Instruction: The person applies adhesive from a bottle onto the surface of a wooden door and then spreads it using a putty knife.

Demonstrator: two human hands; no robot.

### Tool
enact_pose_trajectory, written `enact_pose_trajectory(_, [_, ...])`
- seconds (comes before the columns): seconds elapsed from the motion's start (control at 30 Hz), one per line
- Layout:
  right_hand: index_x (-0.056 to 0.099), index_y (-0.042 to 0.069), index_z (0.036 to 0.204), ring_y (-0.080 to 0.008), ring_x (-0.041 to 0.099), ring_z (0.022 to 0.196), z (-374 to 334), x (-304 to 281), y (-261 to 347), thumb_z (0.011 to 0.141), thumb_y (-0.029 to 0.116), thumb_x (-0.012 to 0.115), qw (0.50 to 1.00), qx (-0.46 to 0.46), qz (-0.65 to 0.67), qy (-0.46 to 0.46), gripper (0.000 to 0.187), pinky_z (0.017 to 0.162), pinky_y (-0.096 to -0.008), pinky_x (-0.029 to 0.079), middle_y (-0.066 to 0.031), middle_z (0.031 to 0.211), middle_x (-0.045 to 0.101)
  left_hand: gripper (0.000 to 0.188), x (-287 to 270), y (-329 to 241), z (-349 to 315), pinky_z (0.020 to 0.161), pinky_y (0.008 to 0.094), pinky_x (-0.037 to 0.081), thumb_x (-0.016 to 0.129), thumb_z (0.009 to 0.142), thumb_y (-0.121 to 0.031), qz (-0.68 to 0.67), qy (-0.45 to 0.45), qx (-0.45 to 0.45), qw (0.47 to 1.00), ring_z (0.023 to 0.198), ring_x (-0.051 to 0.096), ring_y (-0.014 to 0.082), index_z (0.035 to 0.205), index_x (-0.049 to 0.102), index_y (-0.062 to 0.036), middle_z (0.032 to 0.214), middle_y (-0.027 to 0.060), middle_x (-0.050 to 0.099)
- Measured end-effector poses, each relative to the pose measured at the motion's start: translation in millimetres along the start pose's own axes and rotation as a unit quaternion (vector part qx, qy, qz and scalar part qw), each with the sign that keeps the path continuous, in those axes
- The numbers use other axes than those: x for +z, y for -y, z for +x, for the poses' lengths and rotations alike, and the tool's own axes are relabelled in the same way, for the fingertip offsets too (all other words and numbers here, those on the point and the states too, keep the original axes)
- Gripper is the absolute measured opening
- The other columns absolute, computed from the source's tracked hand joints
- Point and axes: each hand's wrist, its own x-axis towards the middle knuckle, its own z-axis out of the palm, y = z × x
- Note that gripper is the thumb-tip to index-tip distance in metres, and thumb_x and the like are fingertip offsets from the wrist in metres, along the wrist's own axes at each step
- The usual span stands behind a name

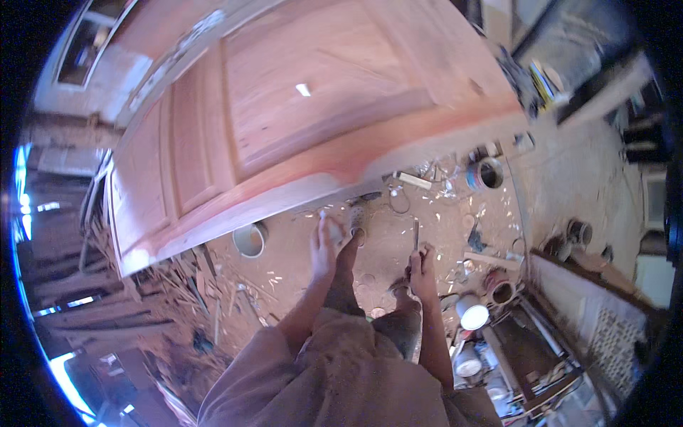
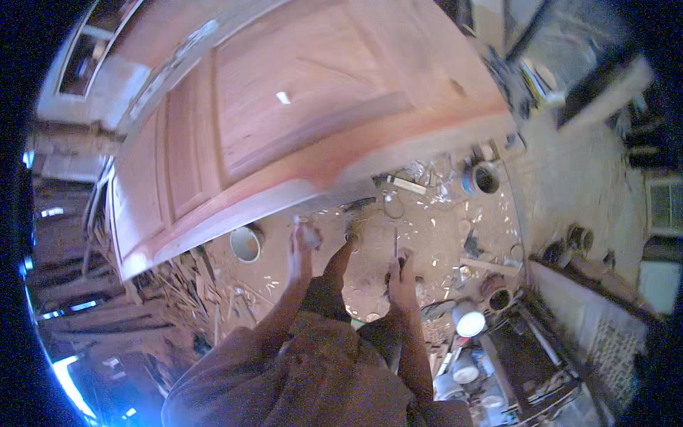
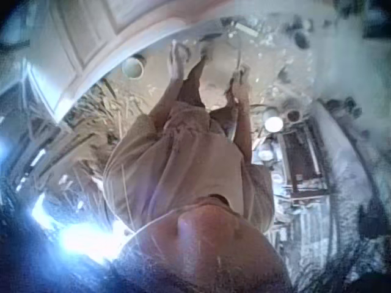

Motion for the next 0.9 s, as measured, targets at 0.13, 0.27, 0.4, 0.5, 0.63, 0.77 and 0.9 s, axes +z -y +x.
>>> enact_pose_trajectory(0.13, [0.033,0.011,0.143,-0.0255,0.057,0.063,-8,91,121,0.097,0.009,0.045,0.874,-0.345,-0.341,0.039,0.049,0.058,-0.0381,0.048,-0.0137,0.086,0.055,0.039,-2,-49,31,0.059,0.026,0.045,0.044,0.1,-0.042,-0.018,0.004,-0.019,1.0,0.066,0.058,0.011,0.1,0.062,-0.0073,0.076,0.0014,0.062])
enact_pose_trajectory(0.27, [0.031,0.021,0.148,-0.0421,0.062,0.072,-15,160,166,0.092,0.008,0.049,0.781,-0.33,-0.525,0.071,0.06,0.064,-0.0499,0.05,-0.0222,0.094,0.058,0.042,-16,-53,46,0.056,0.0262,0.043,0.045,0.099,-0.045,-0.07,0.051,-0.084,0.993,0.064,0.058,0.0103,0.093,0.063,-0.0069,0.074,0.0015,0.062])
enact_pose_trajectory(0.4, [0.033,0.027,0.147,-0.0434,0.063,0.069,-21,189,167,0.091,0.01,0.05,0.727,-0.251,-0.636,0.057,0.061,0.062,-0.0524,0.052,-0.0227,0.094,0.058,0.043,-25,-56,50,0.056,0.0252,0.043,0.042,0.101,-0.043,-0.123,0.057,-0.164,0.977,0.069,0.057,0.0095,0.096,0.062,-0.0049,0.077,0.0019,0.06])
enact_pose_trajectory(0.5, [0.027,0.032,0.149,-0.045,0.064,0.072,-23,203,164,0.087,0.013,0.055,0.707,-0.171,-0.683,0.069,0.071,0.064,-0.0523,0.054,-0.0278,0.104,0.057,0.041,-31,-47,58,0.057,0.0246,0.044,0.04,0.102,-0.041,-0.104,0.095,-0.152,0.978,0.07,0.056,0.0097,0.105,0.06,-0.0054,0.082,0.0013,0.06])
enact_pose_trajectory(0.63, [0.029,0.032,0.148,-0.0446,0.064,0.07,-26,217,161,0.087,0.014,0.055,0.722,-0.18,-0.665,0.064,0.069,0.064,-0.0538,0.055,-0.026,0.101,0.056,0.048,-37,-26,62,0.079,0.0317,0.053,0.044,0.1,-0.044,-0.198,0.135,-0.223,0.945,0.097,0.061,0.0196,0.124,0.054,-0.0031,0.111,0.0096,0.062])
enact_pose_trajectory(0.77, [0.033,0.031,0.146,-0.046,0.063,0.074,-29,218,163,0.087,0.015,0.054,0.755,-0.164,-0.63,0.075,0.065,0.067,-0.0533,0.055,-0.0257,0.1,0.055,0.047,-32,-31,62,0.081,0.0327,0.053,0.041,0.101,-0.042,-0.23,0.108,-0.271,0.928,0.098,0.063,0.0208,0.125,0.054,-0.004,0.115,0.0101,0.061])
enact_pose_trajectory(0.9, [0.035,0.028,0.146,-0.0472,0.063,0.078,-30,220,164,0.087,0.015,0.054,0.746,-0.213,-0.626,0.073,0.063,0.068,-0.053,0.055,-0.0265,0.1,0.055,0.048,-30,-32,65,0.084,0.0351,0.052,0.039,0.102,-0.042,-0.206,0.126,-0.256,0.936,0.103,0.061,0.0229,0.128,0.052,-0.0041,0.114,0.0116,0.061])
